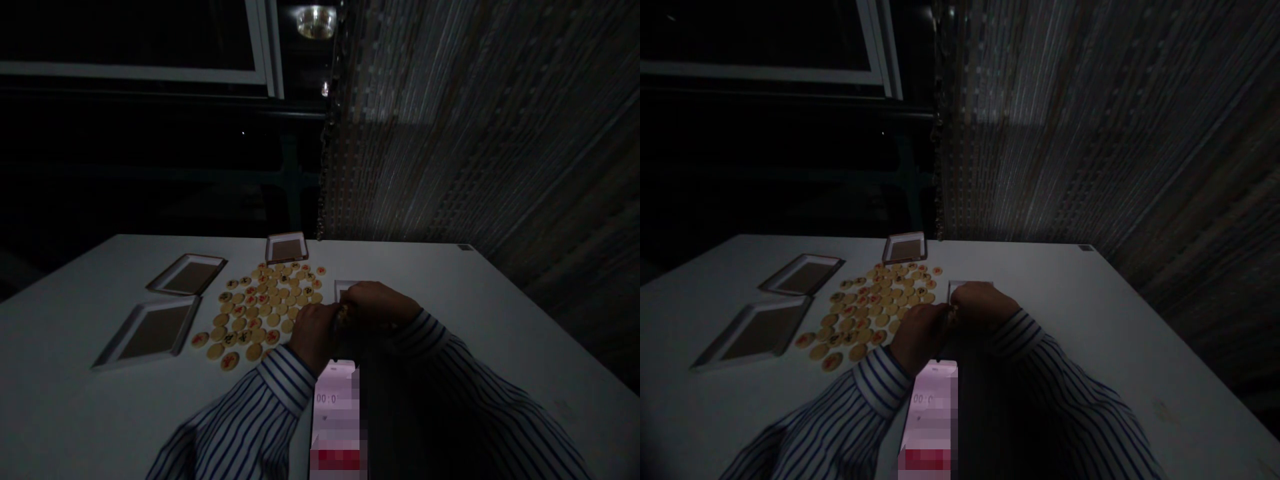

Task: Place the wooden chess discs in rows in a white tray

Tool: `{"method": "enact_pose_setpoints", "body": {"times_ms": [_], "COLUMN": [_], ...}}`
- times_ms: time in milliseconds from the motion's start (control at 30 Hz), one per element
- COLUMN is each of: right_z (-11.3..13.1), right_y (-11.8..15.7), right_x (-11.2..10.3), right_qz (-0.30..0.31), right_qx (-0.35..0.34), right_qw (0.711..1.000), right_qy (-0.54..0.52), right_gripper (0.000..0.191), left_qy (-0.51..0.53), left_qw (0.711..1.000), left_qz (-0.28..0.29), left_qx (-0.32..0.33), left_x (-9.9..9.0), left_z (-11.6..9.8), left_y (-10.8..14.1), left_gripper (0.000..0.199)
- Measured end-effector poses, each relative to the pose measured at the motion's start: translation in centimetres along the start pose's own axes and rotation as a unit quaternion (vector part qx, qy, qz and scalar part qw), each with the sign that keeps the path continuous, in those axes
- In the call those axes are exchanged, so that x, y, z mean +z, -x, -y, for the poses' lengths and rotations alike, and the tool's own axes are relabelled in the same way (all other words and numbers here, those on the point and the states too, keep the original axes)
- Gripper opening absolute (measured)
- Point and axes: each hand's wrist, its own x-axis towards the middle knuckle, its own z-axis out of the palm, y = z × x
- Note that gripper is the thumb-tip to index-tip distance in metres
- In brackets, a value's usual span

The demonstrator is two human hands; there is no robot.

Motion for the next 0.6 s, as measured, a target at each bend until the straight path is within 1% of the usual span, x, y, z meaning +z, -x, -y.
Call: {"method": "enact_pose_setpoints", "body": {"times_ms": [133,333,500,600], "right_z": [-0.1,0.0,-0.3,-0.5], "right_y": [0.0,0.1,0.3,0.5], "right_x": [0.1,-0.2,-0.6,-1.0], "right_qz": [-0.010,0.010,-0.009,-0.027], "right_qx": [-0.012,0.009,0.019,0.029], "right_qw": [1.000,1.000,1.000,0.999], "right_qy": [0.009,-0.006,0.013,0.022], "right_gripper": [0.025,0.027,0.028,0.029], "left_qy": [-0.008,-0.004,0.027,0.045], "left_qw": [1.000,1.000,0.999,0.997], "left_qz": [-0.007,-0.018,-0.031,-0.061], "left_qx": [0.009,0.013,0.012,0.000], "left_x": [0.0,0.0,-0.1,-0.1], "left_z": [0.0,0.0,0.0,0.3], "left_y": [0.0,0.1,0.2,0.2], "left_gripper": [0.022,0.026,0.030,0.030]}}
